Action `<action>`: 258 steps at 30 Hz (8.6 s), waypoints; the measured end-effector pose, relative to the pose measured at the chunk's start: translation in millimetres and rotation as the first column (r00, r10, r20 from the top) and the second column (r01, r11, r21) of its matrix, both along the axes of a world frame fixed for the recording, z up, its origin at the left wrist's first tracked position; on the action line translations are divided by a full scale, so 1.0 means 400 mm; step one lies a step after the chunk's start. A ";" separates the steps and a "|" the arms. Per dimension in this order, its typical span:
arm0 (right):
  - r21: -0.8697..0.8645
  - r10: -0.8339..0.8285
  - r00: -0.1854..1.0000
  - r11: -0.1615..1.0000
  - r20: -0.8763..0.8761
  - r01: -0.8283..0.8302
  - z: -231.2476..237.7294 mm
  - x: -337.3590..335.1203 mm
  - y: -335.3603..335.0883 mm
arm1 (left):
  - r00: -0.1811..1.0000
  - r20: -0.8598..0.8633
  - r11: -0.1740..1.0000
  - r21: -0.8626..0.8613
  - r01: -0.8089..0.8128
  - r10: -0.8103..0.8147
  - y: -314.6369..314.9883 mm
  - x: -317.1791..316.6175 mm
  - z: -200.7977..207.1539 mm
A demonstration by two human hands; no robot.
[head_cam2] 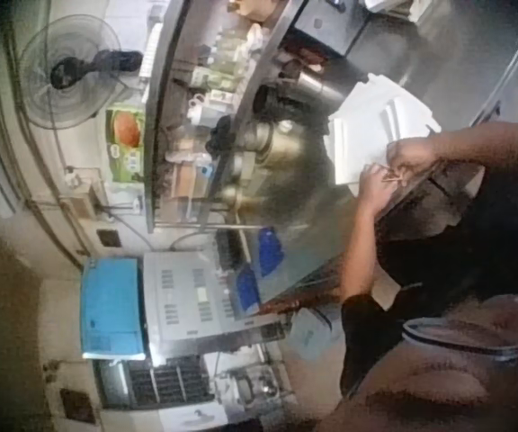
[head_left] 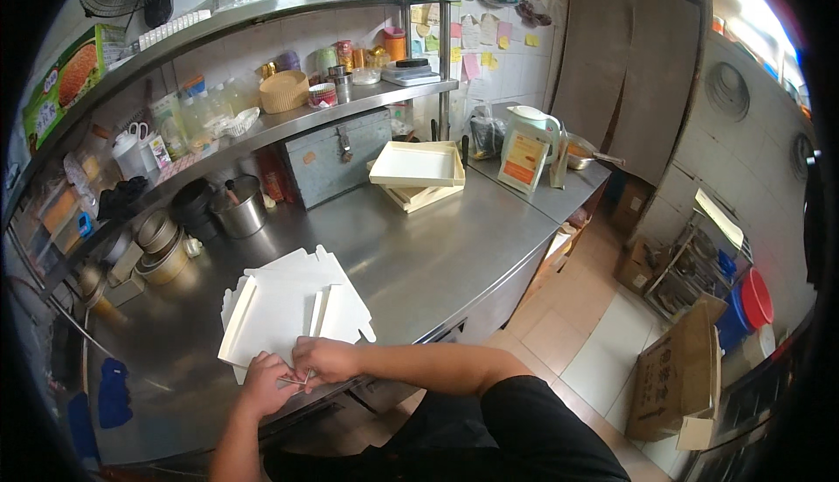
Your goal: The person assembles white cardboard boxes by folding the flaps and inserting tabs into slots. They handle each box one at a time on a stainless steel countertop, stacking completed boxes to the side.
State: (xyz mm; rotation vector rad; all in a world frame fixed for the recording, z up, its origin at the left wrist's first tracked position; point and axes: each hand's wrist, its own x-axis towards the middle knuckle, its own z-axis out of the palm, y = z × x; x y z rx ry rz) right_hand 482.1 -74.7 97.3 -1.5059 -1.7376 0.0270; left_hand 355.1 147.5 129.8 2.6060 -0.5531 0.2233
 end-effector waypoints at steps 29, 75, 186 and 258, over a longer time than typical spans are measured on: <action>-0.566 -0.359 0.900 0.701 0.247 0.435 0.135 -0.108 -0.021 | 0.877 0.369 0.894 0.206 -0.398 0.306 0.038 0.048 0.025; -0.078 -0.434 0.847 0.875 0.307 0.477 0.016 0.063 -0.214 | 0.970 0.159 0.981 -0.099 -0.168 0.183 0.101 -0.076 0.009; -0.116 -0.254 0.964 0.963 -0.079 0.244 0.047 0.049 0.008 | 0.991 -0.119 0.987 -0.147 -0.072 0.055 0.015 0.056 0.050; -0.400 -0.025 0.978 0.910 0.208 0.109 0.171 0.067 -0.131 | 0.953 -0.079 0.923 0.283 -0.260 0.292 -0.010 -0.031 0.097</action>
